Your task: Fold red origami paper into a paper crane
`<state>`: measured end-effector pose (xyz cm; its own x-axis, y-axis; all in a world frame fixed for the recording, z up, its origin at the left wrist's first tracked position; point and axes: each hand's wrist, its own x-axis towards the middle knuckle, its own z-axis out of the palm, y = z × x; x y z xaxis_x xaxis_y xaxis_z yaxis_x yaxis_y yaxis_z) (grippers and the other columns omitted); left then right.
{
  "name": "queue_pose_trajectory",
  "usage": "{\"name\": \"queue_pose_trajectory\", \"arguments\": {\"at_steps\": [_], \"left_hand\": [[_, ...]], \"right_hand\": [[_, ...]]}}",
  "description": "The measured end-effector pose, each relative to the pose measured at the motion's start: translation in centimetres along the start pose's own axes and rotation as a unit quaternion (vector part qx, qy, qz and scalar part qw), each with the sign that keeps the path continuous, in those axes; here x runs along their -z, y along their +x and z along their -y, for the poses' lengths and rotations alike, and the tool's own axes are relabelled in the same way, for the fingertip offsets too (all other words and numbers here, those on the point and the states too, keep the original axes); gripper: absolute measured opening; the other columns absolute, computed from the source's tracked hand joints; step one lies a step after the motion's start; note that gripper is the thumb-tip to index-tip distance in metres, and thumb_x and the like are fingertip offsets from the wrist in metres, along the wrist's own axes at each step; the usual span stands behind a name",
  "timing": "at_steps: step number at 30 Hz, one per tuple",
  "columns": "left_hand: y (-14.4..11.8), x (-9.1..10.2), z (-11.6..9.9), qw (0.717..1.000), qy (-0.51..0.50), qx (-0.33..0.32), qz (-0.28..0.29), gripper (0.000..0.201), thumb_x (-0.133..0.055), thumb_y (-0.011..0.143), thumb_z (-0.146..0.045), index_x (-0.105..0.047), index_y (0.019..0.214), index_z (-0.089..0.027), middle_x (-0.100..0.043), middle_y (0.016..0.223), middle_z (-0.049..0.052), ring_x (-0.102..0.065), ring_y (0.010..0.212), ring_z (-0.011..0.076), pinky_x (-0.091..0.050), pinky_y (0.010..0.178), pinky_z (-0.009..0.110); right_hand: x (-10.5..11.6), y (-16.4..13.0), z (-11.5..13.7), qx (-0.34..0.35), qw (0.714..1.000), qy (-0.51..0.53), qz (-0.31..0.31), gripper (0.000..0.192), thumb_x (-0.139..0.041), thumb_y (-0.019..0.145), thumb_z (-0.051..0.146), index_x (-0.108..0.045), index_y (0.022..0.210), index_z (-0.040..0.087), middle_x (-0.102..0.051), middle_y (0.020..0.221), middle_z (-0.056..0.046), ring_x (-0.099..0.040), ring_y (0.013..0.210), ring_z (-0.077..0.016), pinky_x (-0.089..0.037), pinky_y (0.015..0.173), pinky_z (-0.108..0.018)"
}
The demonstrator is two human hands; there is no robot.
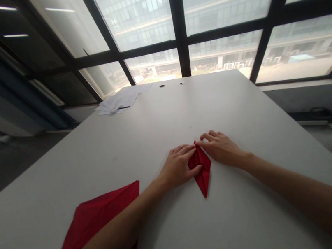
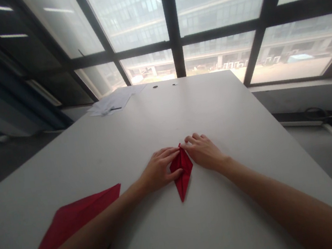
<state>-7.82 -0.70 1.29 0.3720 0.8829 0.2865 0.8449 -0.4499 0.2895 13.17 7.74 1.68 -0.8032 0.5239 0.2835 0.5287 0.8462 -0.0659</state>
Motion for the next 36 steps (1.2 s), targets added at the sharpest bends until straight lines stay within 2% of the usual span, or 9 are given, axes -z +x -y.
{"name": "queue_pose_trajectory", "arguments": {"at_steps": [6, 12, 21, 36], "left_hand": [[0.0, 0.1, -0.1, 1.0, 0.005, -0.002, 0.008, 0.054, -0.068, 0.084, -0.044, -0.058, 0.132, -0.023, -0.057, 0.139, 0.008, -0.048, 0.131, 0.0279, -0.037, 0.11, 0.044], [0.0, 0.3, -0.3, 1.0, 0.001, -0.003, 0.011, 0.053, -0.067, 0.084, -0.045, -0.059, 0.132, -0.023, -0.058, 0.139, 0.007, -0.048, 0.131, 0.0289, -0.037, 0.11, 0.045], [-0.1, 0.2, -0.3, 1.0, 0.0, -0.011, 0.015, 0.054, -0.065, 0.083, -0.04, -0.058, 0.135, -0.026, -0.059, 0.139, 0.005, -0.048, 0.13, 0.0304, -0.036, 0.111, 0.046], [-0.1, 0.1, -0.5, 1.0, 0.013, -0.008, 0.015, 0.054, -0.065, 0.084, -0.042, -0.057, 0.135, -0.026, -0.057, 0.14, 0.006, -0.047, 0.131, 0.0307, -0.036, 0.111, 0.047]], "right_hand": [[0.0, 0.2, -0.4, 0.007, 1.0, -0.015, 0.008, 0.036, -0.046, 0.097, 0.017, -0.058, 0.13, 0.026, -0.062, 0.12, -0.011, -0.053, 0.107, -0.0257, -0.042, 0.088, -0.037], [0.0, 0.7, -2.1, 0.045, 0.999, 0.002, 0.028, 0.049, -0.044, 0.093, 0.009, -0.057, 0.135, 0.031, -0.06, 0.126, -0.008, -0.056, 0.106, -0.0231, -0.043, 0.091, -0.037], [-0.7, 0.4, -2.9, 0.031, 0.999, 0.034, 0.022, 0.053, -0.046, 0.092, 0.008, -0.057, 0.134, 0.037, -0.059, 0.131, -0.005, -0.056, 0.109, -0.0233, -0.043, 0.096, -0.039], [-0.9, 0.5, -2.4, 0.033, 0.999, 0.016, 0.024, 0.052, -0.045, 0.092, 0.008, -0.056, 0.135, 0.035, -0.058, 0.132, -0.007, -0.054, 0.111, -0.0247, -0.04, 0.094, -0.039]]}}
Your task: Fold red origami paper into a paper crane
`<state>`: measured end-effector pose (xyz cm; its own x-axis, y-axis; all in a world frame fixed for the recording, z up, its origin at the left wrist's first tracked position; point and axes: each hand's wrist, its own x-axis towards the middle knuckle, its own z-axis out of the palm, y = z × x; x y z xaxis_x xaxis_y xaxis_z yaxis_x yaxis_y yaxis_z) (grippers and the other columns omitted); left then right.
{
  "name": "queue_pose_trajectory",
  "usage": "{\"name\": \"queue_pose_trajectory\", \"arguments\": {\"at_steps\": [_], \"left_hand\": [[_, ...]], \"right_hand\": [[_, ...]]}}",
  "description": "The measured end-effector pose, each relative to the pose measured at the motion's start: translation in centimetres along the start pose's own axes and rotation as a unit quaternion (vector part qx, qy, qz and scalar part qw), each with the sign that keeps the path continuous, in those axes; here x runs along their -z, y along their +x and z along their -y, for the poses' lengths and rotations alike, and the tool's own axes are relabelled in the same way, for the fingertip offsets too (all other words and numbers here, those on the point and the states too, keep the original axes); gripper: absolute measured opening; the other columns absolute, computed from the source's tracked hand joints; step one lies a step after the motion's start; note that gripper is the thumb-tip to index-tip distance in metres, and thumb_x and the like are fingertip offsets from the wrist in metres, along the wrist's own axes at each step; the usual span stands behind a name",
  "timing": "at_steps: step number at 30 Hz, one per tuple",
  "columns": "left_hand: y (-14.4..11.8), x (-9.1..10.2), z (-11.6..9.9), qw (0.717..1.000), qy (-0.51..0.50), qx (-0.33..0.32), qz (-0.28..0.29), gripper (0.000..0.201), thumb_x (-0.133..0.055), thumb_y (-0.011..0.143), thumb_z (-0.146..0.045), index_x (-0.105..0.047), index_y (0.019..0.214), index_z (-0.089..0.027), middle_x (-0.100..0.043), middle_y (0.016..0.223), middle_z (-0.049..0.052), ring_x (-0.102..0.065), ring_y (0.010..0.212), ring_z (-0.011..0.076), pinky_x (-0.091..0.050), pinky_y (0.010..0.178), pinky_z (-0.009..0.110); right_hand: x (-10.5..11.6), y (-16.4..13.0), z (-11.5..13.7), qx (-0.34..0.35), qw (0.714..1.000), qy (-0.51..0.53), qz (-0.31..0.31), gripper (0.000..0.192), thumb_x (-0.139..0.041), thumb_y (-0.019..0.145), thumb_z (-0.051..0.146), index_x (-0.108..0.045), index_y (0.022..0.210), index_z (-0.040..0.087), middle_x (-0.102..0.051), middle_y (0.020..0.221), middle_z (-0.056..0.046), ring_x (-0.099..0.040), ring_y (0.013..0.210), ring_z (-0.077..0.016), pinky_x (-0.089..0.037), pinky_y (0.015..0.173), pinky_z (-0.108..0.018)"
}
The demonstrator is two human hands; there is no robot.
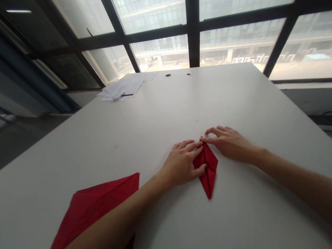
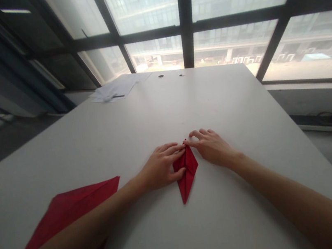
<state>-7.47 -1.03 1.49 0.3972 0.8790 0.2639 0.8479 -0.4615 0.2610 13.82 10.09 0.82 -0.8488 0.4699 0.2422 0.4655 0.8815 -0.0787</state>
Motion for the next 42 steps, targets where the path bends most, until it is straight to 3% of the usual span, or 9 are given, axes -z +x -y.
{"name": "queue_pose_trajectory", "arguments": {"at_steps": [7, 12, 16, 20, 25, 35, 42], "left_hand": [[0.0, 0.1, 0.0, 1.0, 0.011, -0.002, 0.009, 0.055, -0.064, 0.085, -0.046, -0.057, 0.135, -0.024, -0.056, 0.141, 0.005, -0.046, 0.132, 0.0309, -0.034, 0.113, 0.045], [0.3, 0.2, -0.1, 1.0, 0.005, 0.009, 0.002, 0.034, -0.046, 0.099, -0.038, -0.062, 0.127, -0.028, -0.06, 0.136, 0.001, -0.049, 0.129, 0.0244, -0.037, 0.11, 0.043], [0.5, -0.2, -0.1, 1.0, -0.003, 0.02, -0.021, 0.032, -0.057, 0.093, -0.033, -0.062, 0.125, -0.028, -0.063, 0.131, 0.003, -0.052, 0.126, 0.024, -0.038, 0.109, 0.042], [0.4, -0.3, 0.0, 1.0, -0.009, 0.021, -0.02, 0.035, -0.06, 0.091, -0.033, -0.061, 0.125, -0.027, -0.062, 0.131, 0.004, -0.051, 0.126, 0.0241, -0.039, 0.108, 0.041], [0.4, -0.3, 0.1, 1.0, -0.006, 0.02, -0.011, 0.037, -0.06, 0.092, -0.033, -0.058, 0.128, -0.026, -0.059, 0.137, 0.002, -0.049, 0.129, 0.0227, -0.037, 0.108, 0.041], [0.7, 0.3, 1.0, 1.0, 0.012, -0.01, 0.008, 0.03, -0.055, 0.095, -0.038, -0.062, 0.123, -0.03, -0.061, 0.134, 0.001, -0.051, 0.124, 0.0232, -0.039, 0.103, 0.042], [0.7, 0.2, 1.8, 1.0, 0.013, -0.024, 0.011, 0.031, -0.055, 0.096, -0.031, -0.059, 0.127, -0.03, -0.06, 0.133, 0.0, -0.049, 0.122, 0.0216, -0.039, 0.103, 0.039]], "right_hand": [[0.1, 0.1, 0.3, -0.008, 1.0, -0.008, -0.003, 0.051, -0.043, 0.092, 0.007, -0.057, 0.133, 0.032, -0.058, 0.132, -0.006, -0.055, 0.11, -0.0238, -0.04, 0.093, -0.038], [0.2, 0.1, 0.4, -0.013, 1.0, 0.005, -0.003, 0.055, -0.044, 0.09, 0.004, -0.056, 0.134, 0.034, -0.058, 0.132, -0.006, -0.054, 0.112, -0.0237, -0.039, 0.094, -0.038], [0.2, 0.1, 0.4, -0.009, 1.0, 0.006, -0.004, 0.053, -0.043, 0.091, 0.004, -0.057, 0.133, 0.033, -0.058, 0.133, -0.006, -0.055, 0.111, -0.0235, -0.04, 0.095, -0.039], [-0.3, -0.2, 0.1, -0.033, 0.997, 0.05, -0.053, 0.049, -0.042, 0.092, 0.006, -0.057, 0.134, 0.026, -0.064, 0.125, -0.007, -0.056, 0.11, -0.023, -0.043, 0.097, -0.039], [-1.0, -0.7, -0.1, -0.047, 0.987, 0.115, -0.101, 0.035, -0.049, 0.092, 0.013, -0.068, 0.119, 0.025, -0.069, 0.111, -0.006, -0.058, 0.101, -0.0227, -0.048, 0.093, -0.038], [-0.8, -0.5, 0.6, -0.031, 0.99, 0.119, -0.075, 0.021, -0.061, 0.093, 0.031, -0.071, 0.112, 0.031, -0.065, 0.112, -0.005, -0.056, 0.101, -0.023, -0.044, 0.095, -0.042], [-0.3, -0.8, 0.5, -0.01, 0.99, 0.133, -0.051, 0.023, -0.061, 0.093, 0.035, -0.07, 0.114, 0.031, -0.063, 0.119, -0.005, -0.054, 0.107, -0.0234, -0.042, 0.098, -0.042]]}}
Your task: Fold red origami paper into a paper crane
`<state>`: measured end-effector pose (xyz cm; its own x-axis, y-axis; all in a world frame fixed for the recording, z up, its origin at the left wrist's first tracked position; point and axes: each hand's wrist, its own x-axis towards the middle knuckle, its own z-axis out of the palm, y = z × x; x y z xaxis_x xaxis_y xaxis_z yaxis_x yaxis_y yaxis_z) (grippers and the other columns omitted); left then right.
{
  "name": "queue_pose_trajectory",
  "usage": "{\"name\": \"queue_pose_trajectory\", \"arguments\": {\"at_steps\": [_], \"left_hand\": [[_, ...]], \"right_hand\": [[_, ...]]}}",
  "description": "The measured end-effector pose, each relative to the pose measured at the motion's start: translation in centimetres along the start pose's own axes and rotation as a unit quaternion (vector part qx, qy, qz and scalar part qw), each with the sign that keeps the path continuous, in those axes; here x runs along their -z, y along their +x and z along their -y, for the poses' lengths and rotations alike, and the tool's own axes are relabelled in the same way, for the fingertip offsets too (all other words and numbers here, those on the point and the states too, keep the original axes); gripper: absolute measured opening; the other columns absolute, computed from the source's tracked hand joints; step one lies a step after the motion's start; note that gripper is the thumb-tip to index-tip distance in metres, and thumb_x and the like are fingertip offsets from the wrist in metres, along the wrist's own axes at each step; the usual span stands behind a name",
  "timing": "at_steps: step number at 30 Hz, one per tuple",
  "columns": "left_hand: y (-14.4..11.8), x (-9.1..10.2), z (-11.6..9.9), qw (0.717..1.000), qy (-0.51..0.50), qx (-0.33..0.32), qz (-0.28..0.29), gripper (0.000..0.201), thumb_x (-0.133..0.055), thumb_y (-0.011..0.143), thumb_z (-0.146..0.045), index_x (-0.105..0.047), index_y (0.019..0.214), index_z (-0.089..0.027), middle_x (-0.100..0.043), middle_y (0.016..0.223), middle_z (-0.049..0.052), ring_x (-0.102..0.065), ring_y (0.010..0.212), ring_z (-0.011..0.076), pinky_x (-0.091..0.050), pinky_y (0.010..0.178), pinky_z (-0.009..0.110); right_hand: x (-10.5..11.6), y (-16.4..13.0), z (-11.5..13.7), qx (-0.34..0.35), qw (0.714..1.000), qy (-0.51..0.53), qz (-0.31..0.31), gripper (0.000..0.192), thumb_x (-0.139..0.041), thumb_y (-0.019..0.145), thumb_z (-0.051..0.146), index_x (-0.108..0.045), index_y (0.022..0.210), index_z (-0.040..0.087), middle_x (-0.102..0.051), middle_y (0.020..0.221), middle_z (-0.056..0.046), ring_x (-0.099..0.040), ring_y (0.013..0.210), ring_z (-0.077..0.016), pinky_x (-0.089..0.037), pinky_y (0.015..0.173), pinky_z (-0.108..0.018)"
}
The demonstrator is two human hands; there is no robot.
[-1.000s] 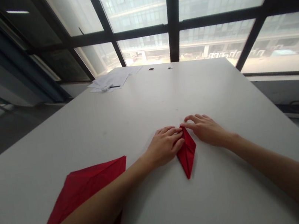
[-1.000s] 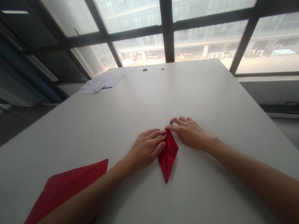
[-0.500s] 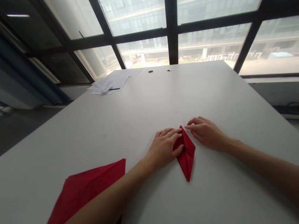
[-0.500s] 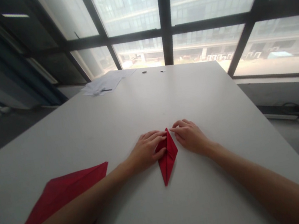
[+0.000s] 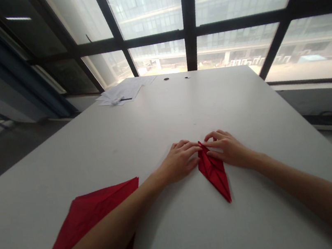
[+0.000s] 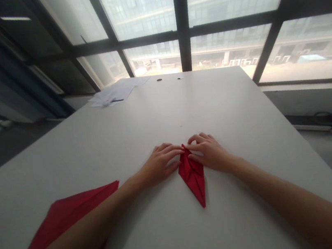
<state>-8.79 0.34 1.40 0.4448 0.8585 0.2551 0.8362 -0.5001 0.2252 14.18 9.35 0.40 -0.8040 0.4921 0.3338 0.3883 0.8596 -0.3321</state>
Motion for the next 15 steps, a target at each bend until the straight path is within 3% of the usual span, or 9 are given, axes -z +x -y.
{"name": "queue_pose_trajectory", "arguments": {"at_steps": [8, 15], "left_hand": [[0.1, 0.7, 0.4, 0.997, 0.077, -0.003, 0.013, 0.042, -0.056, 0.095, -0.04, -0.052, 0.136, -0.03, -0.056, 0.136, 0.004, -0.045, 0.124, 0.0265, -0.038, 0.104, 0.043], [0.2, 1.2, -0.1, 0.992, 0.125, 0.014, 0.015, 0.04, -0.05, 0.097, -0.044, -0.053, 0.135, -0.033, -0.053, 0.136, 0.004, -0.045, 0.122, 0.0268, -0.039, 0.101, 0.043]], "right_hand": [[-0.1, 0.1, -0.2, 0.006, 1.0, 0.005, 0.002, 0.024, -0.061, 0.093, 0.033, -0.07, 0.115, 0.033, -0.063, 0.119, -0.005, -0.054, 0.108, -0.0241, -0.041, 0.098, -0.043], [-0.3, 0.0, -0.3, 0.01, 1.0, 0.011, -0.001, 0.025, -0.061, 0.093, 0.033, -0.069, 0.117, 0.034, -0.063, 0.119, -0.006, -0.055, 0.106, -0.0237, -0.041, 0.097, -0.044]]}}
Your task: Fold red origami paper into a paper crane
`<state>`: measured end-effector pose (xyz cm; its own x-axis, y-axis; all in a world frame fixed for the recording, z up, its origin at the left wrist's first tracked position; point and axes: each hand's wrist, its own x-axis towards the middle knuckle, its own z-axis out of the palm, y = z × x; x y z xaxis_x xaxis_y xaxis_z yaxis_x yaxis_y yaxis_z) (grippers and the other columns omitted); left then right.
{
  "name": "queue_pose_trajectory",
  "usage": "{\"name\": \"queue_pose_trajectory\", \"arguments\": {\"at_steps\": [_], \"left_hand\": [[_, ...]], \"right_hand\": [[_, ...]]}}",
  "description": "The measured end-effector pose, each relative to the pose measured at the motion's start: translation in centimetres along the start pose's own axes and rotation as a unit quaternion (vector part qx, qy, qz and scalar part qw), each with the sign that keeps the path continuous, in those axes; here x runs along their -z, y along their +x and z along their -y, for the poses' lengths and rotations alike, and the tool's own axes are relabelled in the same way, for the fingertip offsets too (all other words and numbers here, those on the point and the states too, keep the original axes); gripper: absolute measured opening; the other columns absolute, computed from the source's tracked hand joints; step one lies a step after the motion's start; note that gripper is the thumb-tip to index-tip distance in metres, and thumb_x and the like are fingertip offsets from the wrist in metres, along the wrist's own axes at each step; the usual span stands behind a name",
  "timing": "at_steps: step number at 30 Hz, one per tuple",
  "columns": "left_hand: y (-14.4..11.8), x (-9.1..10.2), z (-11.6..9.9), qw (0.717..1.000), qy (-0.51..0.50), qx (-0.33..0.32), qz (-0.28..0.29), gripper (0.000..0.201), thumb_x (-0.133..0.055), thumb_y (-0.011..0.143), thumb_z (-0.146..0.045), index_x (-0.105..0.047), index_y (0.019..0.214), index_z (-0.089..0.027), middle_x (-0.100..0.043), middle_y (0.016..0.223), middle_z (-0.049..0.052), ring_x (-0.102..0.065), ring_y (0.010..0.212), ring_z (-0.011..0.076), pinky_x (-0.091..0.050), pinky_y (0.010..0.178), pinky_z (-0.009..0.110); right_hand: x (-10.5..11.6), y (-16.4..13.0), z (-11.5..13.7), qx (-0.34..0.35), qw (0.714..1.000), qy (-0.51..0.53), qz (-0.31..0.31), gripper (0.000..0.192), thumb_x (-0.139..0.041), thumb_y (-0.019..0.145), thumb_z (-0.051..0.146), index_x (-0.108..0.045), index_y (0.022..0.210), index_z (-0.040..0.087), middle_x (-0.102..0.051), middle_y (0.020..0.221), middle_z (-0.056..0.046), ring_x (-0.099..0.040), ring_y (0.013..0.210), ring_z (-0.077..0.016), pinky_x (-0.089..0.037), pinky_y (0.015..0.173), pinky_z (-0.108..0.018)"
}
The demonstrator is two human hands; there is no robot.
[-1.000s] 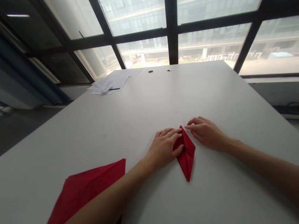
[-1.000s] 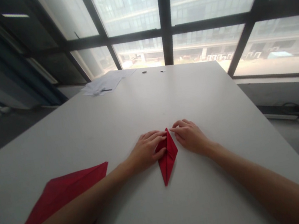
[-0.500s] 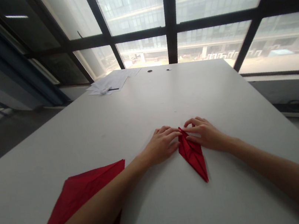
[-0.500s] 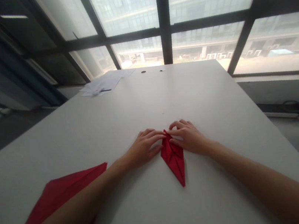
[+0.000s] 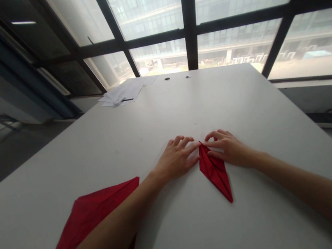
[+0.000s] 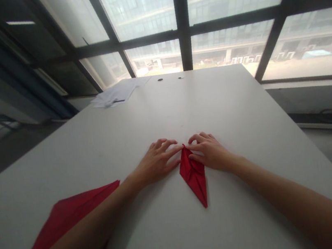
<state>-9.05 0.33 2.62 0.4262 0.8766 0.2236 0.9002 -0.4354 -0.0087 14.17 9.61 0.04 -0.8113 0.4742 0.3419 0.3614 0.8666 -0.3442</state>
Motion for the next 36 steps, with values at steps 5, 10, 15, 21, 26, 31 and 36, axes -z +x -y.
{"name": "queue_pose_trajectory", "arguments": {"at_steps": [5, 10, 15, 21, 26, 31, 36], "left_hand": [[0.1, 0.0, 0.0, 1.0, 0.006, 0.003, 0.007, 0.041, -0.049, 0.097, -0.045, -0.051, 0.137, -0.035, -0.053, 0.135, 0.004, -0.045, 0.122, 0.0268, -0.039, 0.102, 0.043], [0.1, -0.4, 0.1, 1.0, 0.005, 0.018, 0.013, 0.041, -0.048, 0.097, -0.046, -0.049, 0.137, -0.036, -0.052, 0.135, 0.004, -0.046, 0.119, 0.0269, -0.039, 0.1, 0.044], [0.1, -1.0, 0.4, 1.0, -0.004, 0.027, 0.012, 0.043, -0.047, 0.096, -0.048, -0.047, 0.138, -0.037, -0.05, 0.137, 0.004, -0.045, 0.12, 0.028, -0.037, 0.101, 0.047], [0.1, -1.4, 0.7, 0.999, -0.026, 0.028, 0.006, 0.044, -0.049, 0.096, -0.048, -0.047, 0.138, -0.039, -0.05, 0.137, 0.004, -0.044, 0.122, 0.0272, -0.036, 0.102, 0.046], [0.1, -1.4, 0.5, 0.999, -0.038, 0.034, -0.002, 0.043, -0.052, 0.095, -0.048, -0.05, 0.135, -0.035, -0.052, 0.136, 0.004, -0.045, 0.122, 0.0269, -0.036, 0.101, 0.045], [0.0, -1.2, 0.4, 0.999, -0.035, 0.033, -0.009, 0.045, -0.052, 0.095, -0.048, -0.048, 0.139, -0.035, -0.053, 0.135, 0.004, -0.046, 0.12, 0.0261, -0.036, 0.102, 0.045], [-0.1, -1.0, 0.4, 0.999, -0.031, 0.022, -0.008, 0.041, -0.053, 0.095, -0.044, -0.054, 0.135, -0.035, -0.054, 0.134, 0.004, -0.047, 0.12, 0.0266, -0.037, 0.101, 0.044]], "right_hand": [[-0.1, 0.0, 0.0, -0.001, 1.0, -0.002, -0.002, 0.024, -0.06, 0.093, 0.033, -0.07, 0.115, 0.033, -0.063, 0.12, -0.006, -0.054, 0.107, -0.0245, -0.041, 0.097, -0.044], [0.0, -0.1, 0.1, 0.001, 1.0, -0.005, -0.003, 0.025, -0.06, 0.093, 0.033, -0.07, 0.116, 0.034, -0.063, 0.119, -0.006, -0.054, 0.106, -0.0238, -0.041, 0.097, -0.044], [0.4, 0.0, 0.4, 0.009, 1.0, -0.02, 0.005, 0.027, -0.058, 0.094, 0.031, -0.068, 0.119, 0.034, -0.063, 0.121, -0.006, -0.055, 0.106, -0.0237, -0.041, 0.096, -0.043], [0.7, 0.0, 0.5, 0.025, 0.999, -0.036, 0.008, 0.029, -0.059, 0.093, 0.029, -0.067, 0.121, 0.034, -0.064, 0.121, -0.007, -0.056, 0.106, -0.0242, -0.043, 0.094, -0.042], [0.9, 0.1, 0.9, 0.036, 0.996, -0.078, 0.026, 0.028, -0.054, 0.097, 0.031, -0.064, 0.123, 0.033, -0.062, 0.125, -0.006, -0.054, 0.109, -0.0247, -0.042, 0.095, -0.042], [0.9, 0.2, 1.4, 0.048, 0.992, -0.115, 0.032, 0.027, -0.051, 0.098, 0.029, -0.062, 0.123, 0.029, -0.063, 0.124, -0.008, -0.054, 0.11, -0.0254, -0.042, 0.095, -0.042], [0.9, 0.1, 1.4, 0.052, 0.991, -0.118, 0.025, 0.027, -0.055, 0.096, 0.026, -0.063, 0.121, 0.029, -0.064, 0.122, -0.009, -0.055, 0.109, -0.0252, -0.043, 0.096, -0.041]]}}
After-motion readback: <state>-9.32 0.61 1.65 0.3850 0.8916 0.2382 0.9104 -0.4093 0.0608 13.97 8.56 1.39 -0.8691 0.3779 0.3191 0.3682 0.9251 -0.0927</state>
